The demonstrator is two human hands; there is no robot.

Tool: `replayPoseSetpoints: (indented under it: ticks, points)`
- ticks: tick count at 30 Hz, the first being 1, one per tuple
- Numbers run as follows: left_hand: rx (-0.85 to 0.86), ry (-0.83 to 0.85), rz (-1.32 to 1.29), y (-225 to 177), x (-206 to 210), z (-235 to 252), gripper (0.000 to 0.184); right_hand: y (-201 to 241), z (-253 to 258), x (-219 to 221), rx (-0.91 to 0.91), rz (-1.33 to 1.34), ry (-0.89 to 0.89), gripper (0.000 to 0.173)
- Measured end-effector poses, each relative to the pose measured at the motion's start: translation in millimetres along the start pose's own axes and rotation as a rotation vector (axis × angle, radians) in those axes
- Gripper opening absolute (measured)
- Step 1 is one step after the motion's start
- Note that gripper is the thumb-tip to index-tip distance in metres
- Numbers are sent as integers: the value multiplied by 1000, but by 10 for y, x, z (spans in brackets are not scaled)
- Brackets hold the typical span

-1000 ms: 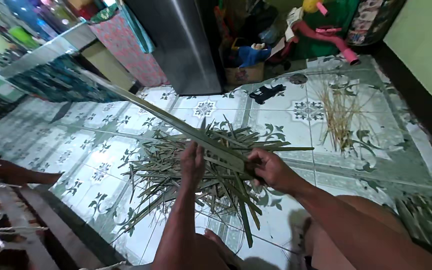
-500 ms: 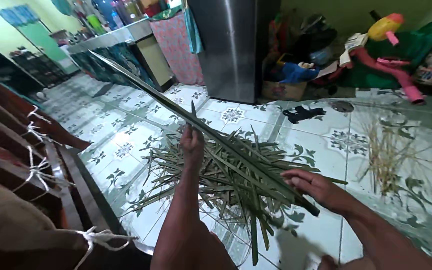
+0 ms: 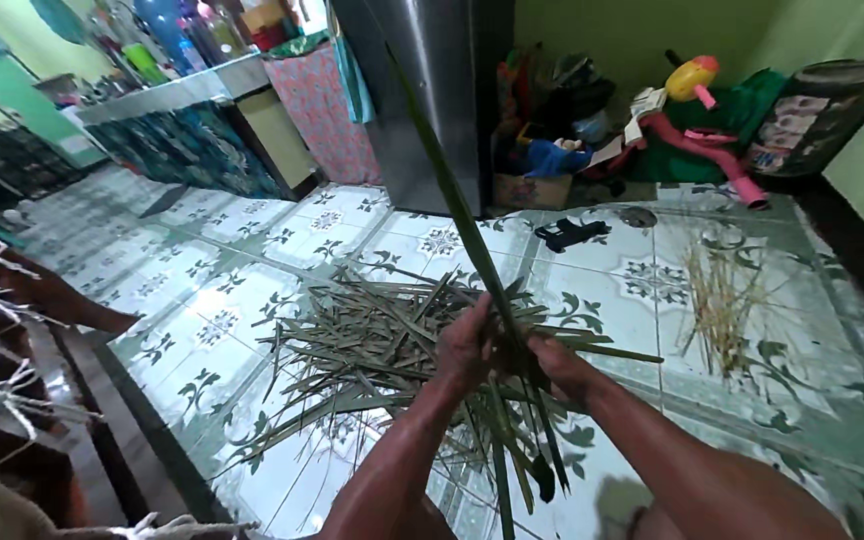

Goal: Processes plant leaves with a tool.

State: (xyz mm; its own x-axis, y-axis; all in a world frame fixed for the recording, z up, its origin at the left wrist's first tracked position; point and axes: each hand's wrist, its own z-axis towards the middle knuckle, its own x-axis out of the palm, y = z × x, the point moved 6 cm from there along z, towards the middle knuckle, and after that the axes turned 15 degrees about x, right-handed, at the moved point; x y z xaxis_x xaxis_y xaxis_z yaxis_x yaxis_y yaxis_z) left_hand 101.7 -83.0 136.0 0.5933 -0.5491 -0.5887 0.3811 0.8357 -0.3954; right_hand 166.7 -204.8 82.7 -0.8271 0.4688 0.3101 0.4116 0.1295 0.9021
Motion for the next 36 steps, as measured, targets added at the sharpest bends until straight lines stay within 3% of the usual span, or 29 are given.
replayPoseSetpoints:
  ticks: [3,8,13,18,31,36]
  points:
    - [33,-16,26,17,-17,-6,39,48,-19,-13,38,80,-28,33]
    - [-16,-115,104,94,-291,81,31,151,-55,-150,-23,-260,-139,27]
    - [-207,-345,184,342,-855,103,33,130,-159,-328,-107,-650,-226,30]
    - [-336,-502,197,483,-1337,-41,40,111,-342,-548,-183,-870,-284,36]
    - [-567,-668,71,1093,-1863,-567,46,12,-728,-1033,-86,-965,-373,33]
    - [-767,-522,39,1451,-1751,-775,45,-138,-731,-1097,134,-757,-334,22]
